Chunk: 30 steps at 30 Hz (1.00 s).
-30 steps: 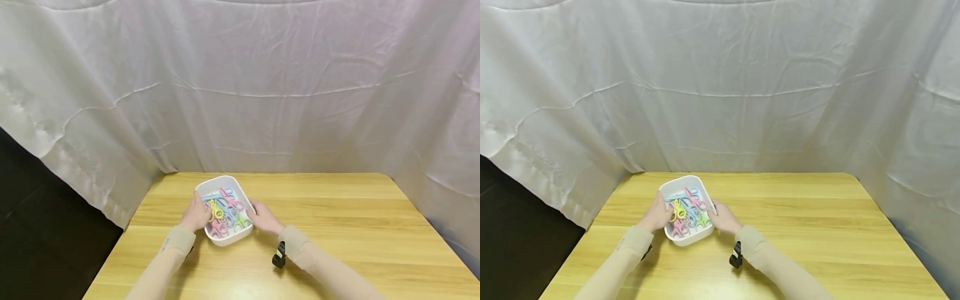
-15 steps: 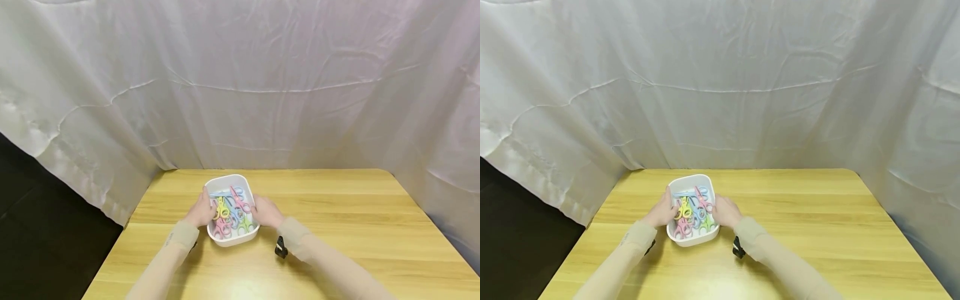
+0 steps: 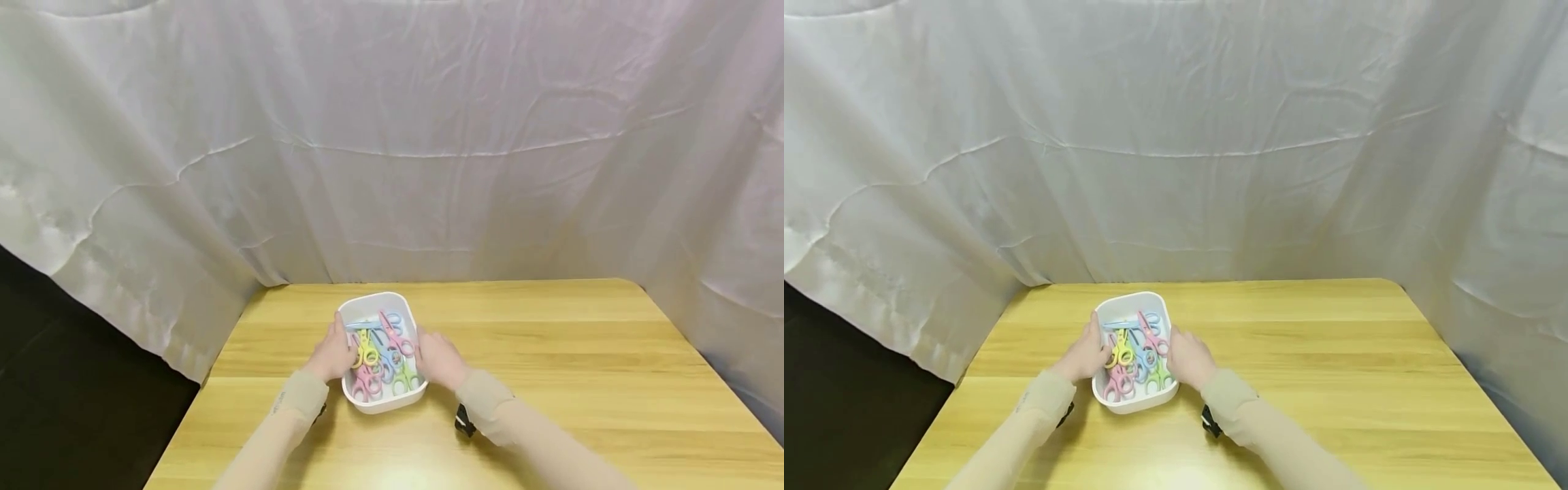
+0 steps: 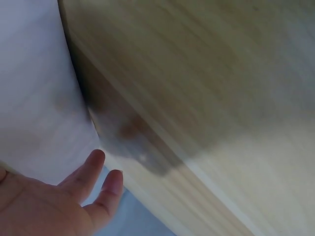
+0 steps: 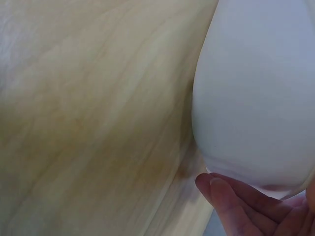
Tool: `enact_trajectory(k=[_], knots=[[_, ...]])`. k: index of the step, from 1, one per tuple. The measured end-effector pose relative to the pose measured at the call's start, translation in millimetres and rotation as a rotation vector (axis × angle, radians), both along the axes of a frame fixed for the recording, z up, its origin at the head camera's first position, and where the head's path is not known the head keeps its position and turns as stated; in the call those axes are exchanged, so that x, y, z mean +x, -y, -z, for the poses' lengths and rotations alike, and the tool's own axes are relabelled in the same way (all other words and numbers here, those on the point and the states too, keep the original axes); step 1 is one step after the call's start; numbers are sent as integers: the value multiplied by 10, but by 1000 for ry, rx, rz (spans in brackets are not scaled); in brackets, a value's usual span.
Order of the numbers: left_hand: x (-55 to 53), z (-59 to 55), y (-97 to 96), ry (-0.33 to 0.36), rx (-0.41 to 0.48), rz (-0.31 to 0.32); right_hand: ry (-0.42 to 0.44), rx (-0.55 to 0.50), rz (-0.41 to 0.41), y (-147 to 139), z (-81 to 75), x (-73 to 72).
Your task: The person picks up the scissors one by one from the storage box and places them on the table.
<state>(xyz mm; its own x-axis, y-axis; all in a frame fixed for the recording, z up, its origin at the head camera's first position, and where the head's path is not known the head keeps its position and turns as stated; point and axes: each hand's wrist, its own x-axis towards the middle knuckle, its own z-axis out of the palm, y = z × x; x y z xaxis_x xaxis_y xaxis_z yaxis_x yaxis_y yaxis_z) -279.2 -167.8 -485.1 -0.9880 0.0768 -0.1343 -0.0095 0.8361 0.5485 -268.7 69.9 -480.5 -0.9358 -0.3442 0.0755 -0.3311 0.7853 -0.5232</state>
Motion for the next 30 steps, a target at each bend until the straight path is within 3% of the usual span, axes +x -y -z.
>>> enact_trajectory(k=[8, 21, 30], knots=[[-40, -74, 1, -6, 8, -15, -23, 18, 11, 25, -37, -33], [-4, -54, 75, 52, -37, -17, -20, 42, 29, 110, 74, 45], [-39, -91, 63, 78, 43, -53, -55, 61, 19, 115, 52, -6]])
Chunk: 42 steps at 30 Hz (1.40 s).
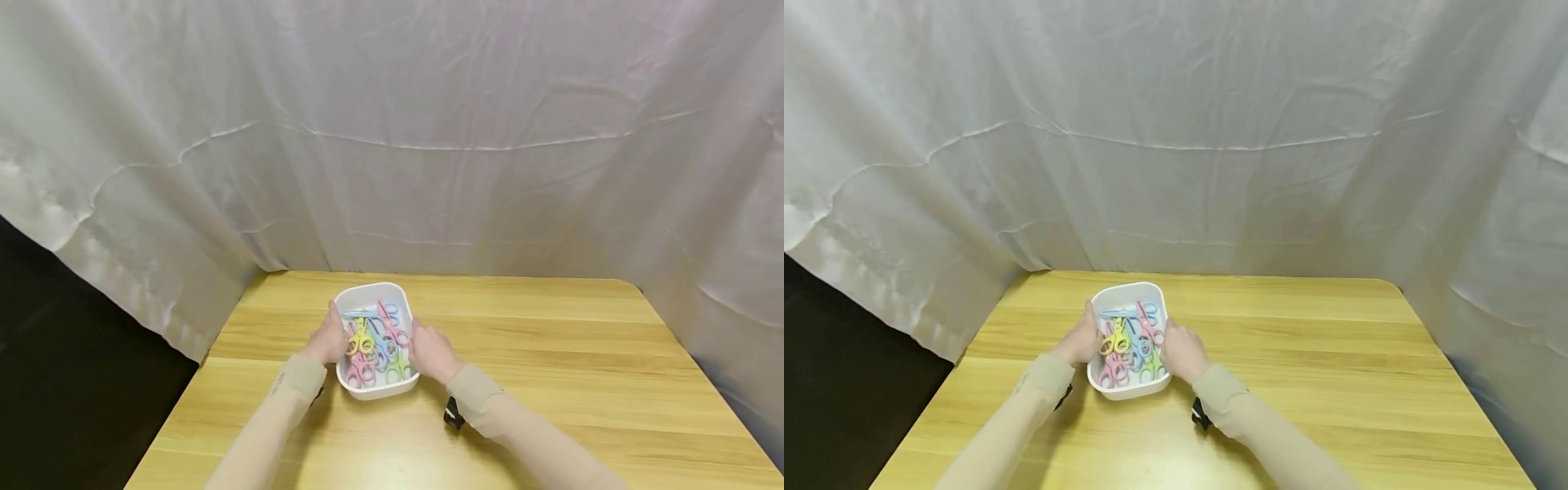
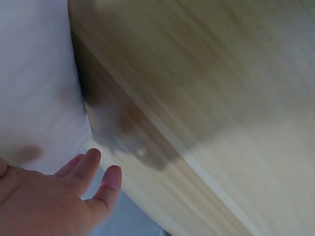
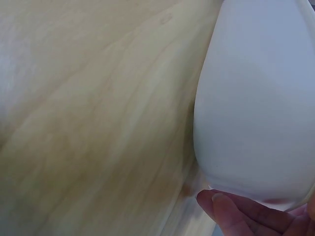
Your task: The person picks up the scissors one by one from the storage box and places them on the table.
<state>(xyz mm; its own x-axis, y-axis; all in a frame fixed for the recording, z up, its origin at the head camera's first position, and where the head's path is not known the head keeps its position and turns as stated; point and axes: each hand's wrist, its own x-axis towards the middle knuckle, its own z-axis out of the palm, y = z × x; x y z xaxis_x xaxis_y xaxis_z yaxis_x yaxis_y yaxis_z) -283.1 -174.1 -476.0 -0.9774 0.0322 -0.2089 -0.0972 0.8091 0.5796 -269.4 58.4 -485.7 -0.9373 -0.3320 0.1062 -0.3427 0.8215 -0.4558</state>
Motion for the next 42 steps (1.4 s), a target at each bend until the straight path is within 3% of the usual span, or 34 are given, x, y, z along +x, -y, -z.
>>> enact_trajectory(k=[8, 15, 21, 25, 32, 34, 42], knots=[[15, 19, -9, 28, 43, -14, -6, -9, 10, 11, 9, 30], [-19, -65, -8, 41, 59, 10, -2, -6, 38, 33, -27, 19], [-52, -120, -23, 70, 163, 6, -11, 17, 54, 41, -64, 28], [-36, -99, -52, 84, 243, -28, -3, 27, 57, 38, -68, 76], [19, -50, -150, -24, 149, -136, -37, 50, 68, 24, -58, 138], [27, -36, -168, -16, 162, -149, -43, 65, 74, 17, -48, 158], [21, 52, -184, -43, 164, -118, -97, 132, 75, -8, -37, 253]])
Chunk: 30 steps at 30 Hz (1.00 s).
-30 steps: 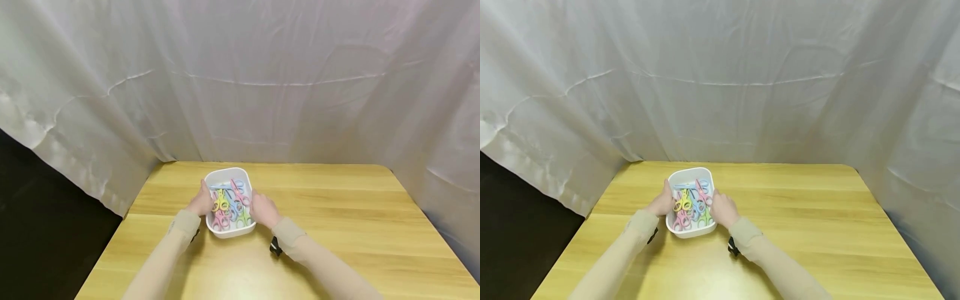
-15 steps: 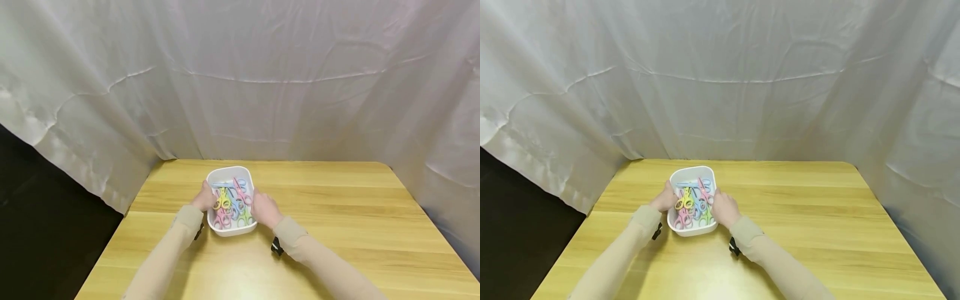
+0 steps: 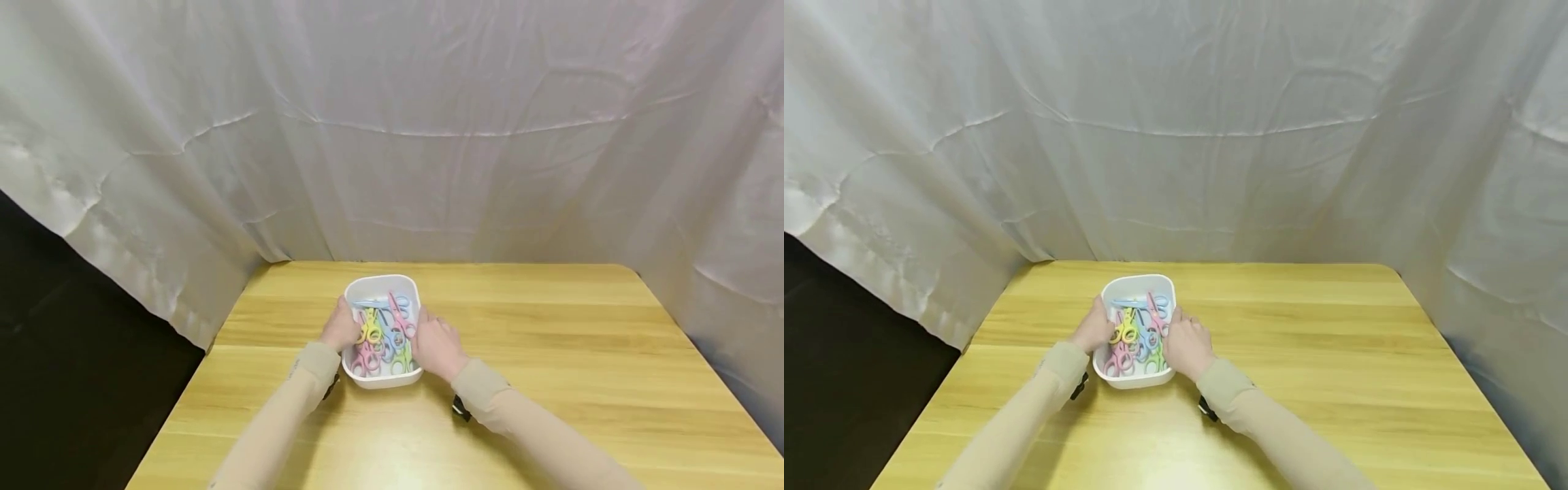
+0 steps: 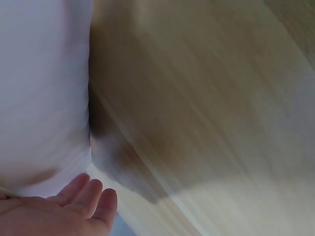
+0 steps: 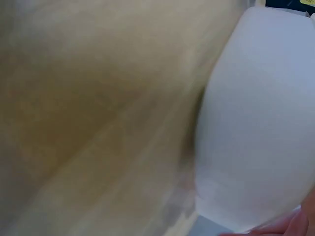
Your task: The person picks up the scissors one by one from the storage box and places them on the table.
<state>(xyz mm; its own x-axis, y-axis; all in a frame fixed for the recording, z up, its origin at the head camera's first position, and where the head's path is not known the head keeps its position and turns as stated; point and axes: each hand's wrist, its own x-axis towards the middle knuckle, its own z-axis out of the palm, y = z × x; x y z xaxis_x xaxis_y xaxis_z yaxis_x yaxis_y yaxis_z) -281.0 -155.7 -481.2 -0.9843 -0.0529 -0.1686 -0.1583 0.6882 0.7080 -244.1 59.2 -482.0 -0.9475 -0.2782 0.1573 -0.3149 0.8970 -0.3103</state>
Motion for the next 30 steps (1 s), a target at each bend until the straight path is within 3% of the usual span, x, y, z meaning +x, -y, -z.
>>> enact_trajectory(k=[9, 13, 17, 23, 30], knots=[[-16, 54, -12, -13, -28, 3, -154, 11, -126, 29, -137, -46], [-9, 37, 3, -14, -42, 11, -121, -71, -254, 103, -206, -57], [-13, 4, 15, -27, -33, 26, -24, -166, -350, 185, -234, -64], [-18, 12, 5, -25, -15, 68, 27, -232, -420, 242, -118, -91], [24, 24, 1, -19, -28, 77, -48, -172, -417, 290, 47, -78]])
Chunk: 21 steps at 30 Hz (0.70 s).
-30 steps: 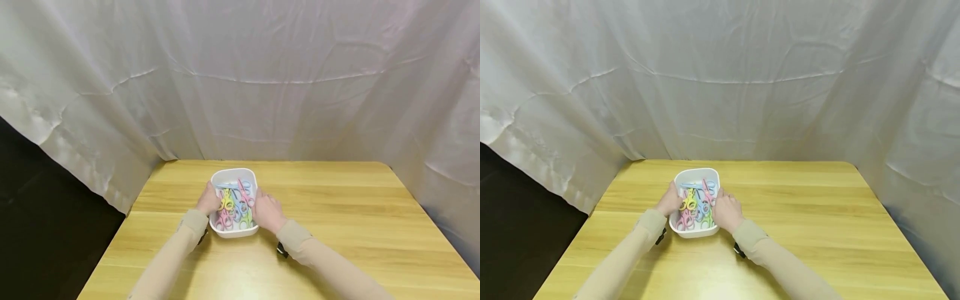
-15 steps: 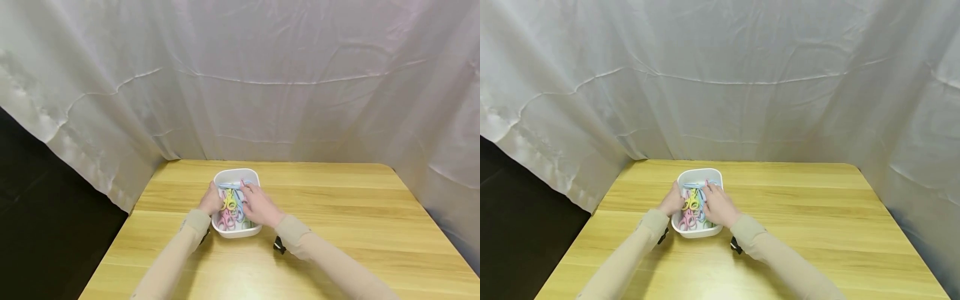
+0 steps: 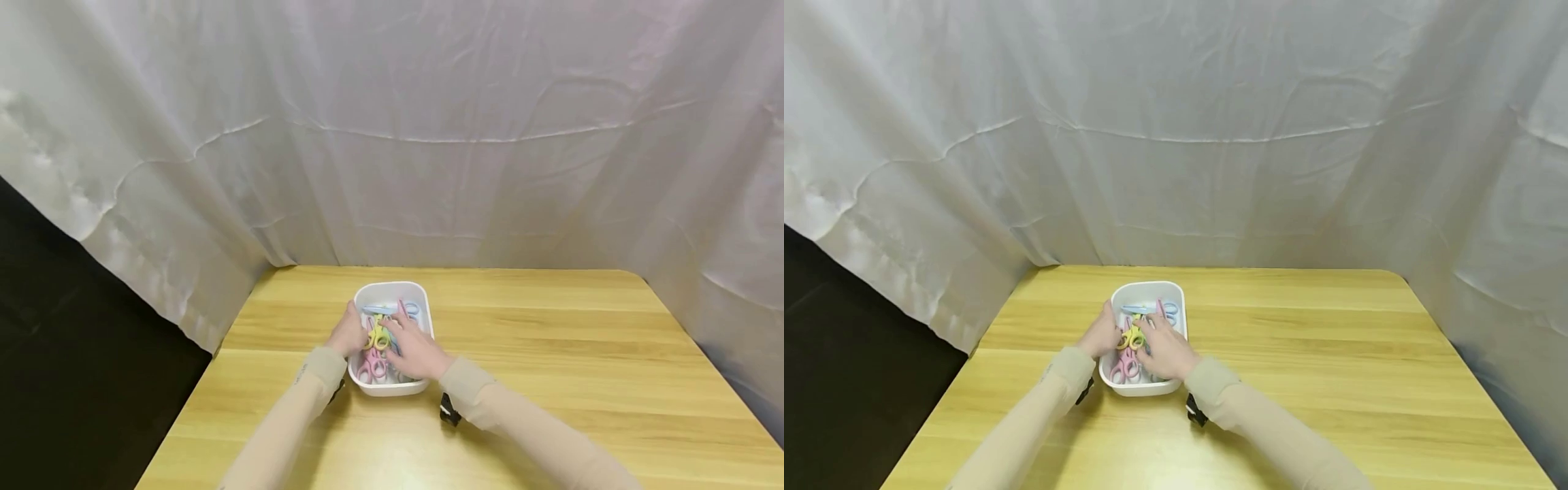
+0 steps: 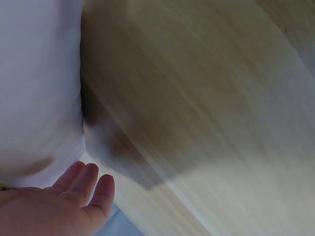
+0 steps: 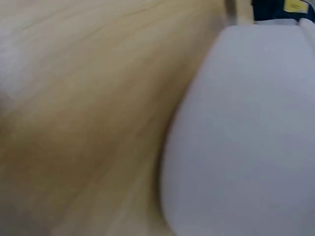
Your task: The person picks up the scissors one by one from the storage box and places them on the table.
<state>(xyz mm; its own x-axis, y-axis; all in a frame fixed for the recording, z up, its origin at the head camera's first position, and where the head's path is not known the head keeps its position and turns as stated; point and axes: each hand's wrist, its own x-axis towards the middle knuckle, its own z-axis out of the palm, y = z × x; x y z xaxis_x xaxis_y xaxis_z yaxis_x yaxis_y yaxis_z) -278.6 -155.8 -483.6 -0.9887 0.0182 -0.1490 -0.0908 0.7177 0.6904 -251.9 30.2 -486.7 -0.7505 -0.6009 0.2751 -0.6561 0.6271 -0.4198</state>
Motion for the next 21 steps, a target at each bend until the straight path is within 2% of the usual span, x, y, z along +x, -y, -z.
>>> enact_trajectory(k=[4, 7, 9, 14, 17, 21], knots=[[4, 20, 4, -15, -20, 6, -18, 59, 13, 24, 4, 56], [-14, 18, 17, -27, -30, 11, 30, 74, 21, 38, -21, 37], [-24, 8, 23, -25, -31, 5, 102, 58, 16, 50, -63, -6], [-24, -9, 12, -11, -36, -9, 358, -38, 18, 81, -207, -133], [-18, -1, 1, -1, -37, -11, 510, -94, 72, 102, -289, -198], [-14, 13, -20, -9, -57, -11, 622, -167, 169, 148, -383, -287]])
